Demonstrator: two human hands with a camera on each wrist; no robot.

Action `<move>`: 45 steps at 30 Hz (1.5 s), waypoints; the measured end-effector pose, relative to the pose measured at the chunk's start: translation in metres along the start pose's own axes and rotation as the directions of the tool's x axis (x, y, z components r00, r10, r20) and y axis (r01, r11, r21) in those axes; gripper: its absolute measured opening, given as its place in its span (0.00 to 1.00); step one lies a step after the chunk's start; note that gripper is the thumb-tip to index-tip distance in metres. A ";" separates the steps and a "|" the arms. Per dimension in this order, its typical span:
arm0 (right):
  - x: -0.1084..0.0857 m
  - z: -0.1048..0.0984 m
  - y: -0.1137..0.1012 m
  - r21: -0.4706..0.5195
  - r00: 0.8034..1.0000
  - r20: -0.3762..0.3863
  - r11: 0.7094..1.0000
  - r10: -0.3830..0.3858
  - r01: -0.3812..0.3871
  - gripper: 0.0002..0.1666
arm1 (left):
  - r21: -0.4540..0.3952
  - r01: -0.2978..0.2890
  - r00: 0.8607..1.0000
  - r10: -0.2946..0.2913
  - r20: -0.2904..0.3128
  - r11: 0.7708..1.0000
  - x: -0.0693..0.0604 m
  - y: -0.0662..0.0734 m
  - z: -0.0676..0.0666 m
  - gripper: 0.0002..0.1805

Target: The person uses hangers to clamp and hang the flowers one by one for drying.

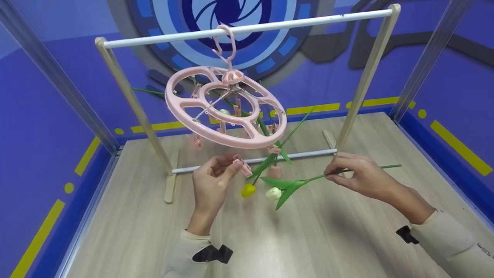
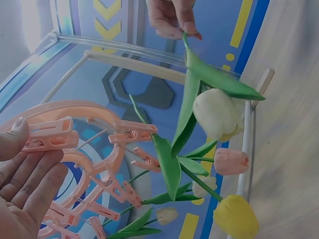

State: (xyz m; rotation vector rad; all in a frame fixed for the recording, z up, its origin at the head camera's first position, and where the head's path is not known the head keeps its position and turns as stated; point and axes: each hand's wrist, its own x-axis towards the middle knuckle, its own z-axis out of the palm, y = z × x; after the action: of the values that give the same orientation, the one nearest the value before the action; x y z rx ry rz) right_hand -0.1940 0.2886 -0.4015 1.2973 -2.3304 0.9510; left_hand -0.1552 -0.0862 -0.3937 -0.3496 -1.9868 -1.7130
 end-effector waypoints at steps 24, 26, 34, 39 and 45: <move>0.060 0.021 -0.030 -0.022 0.985 -0.023 0.985 -0.173 0.173 0.20 | -0.048 -0.003 0.999 0.005 0.038 0.999 -0.001 0.005 0.015 0.09; 0.062 0.024 -0.031 -0.024 0.985 -0.022 0.985 -0.169 0.169 0.19 | -0.042 -0.007 0.999 0.009 0.045 0.999 -0.002 0.005 0.016 0.09; 0.072 0.031 -0.036 -0.025 0.985 -0.001 0.985 -0.171 0.171 0.17 | -0.038 -0.004 0.998 0.007 0.066 0.999 -0.002 0.007 0.020 0.09; 0.077 0.034 -0.040 0.002 0.989 0.012 0.990 -0.144 0.144 0.15 | -0.051 -0.005 0.998 0.009 0.068 0.999 -0.002 0.007 0.022 0.10; 0.082 0.037 -0.046 0.030 0.995 0.024 0.995 -0.095 0.094 0.15 | -0.068 -0.019 0.998 0.023 0.065 0.998 -0.002 0.006 0.024 0.09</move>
State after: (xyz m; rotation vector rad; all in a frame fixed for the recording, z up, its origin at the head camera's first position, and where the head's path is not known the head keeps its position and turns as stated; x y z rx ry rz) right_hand -0.1982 0.1949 -0.3650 1.4251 -2.2595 0.9472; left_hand -0.1551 -0.0612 -0.3918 -0.4545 -1.9680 -1.7792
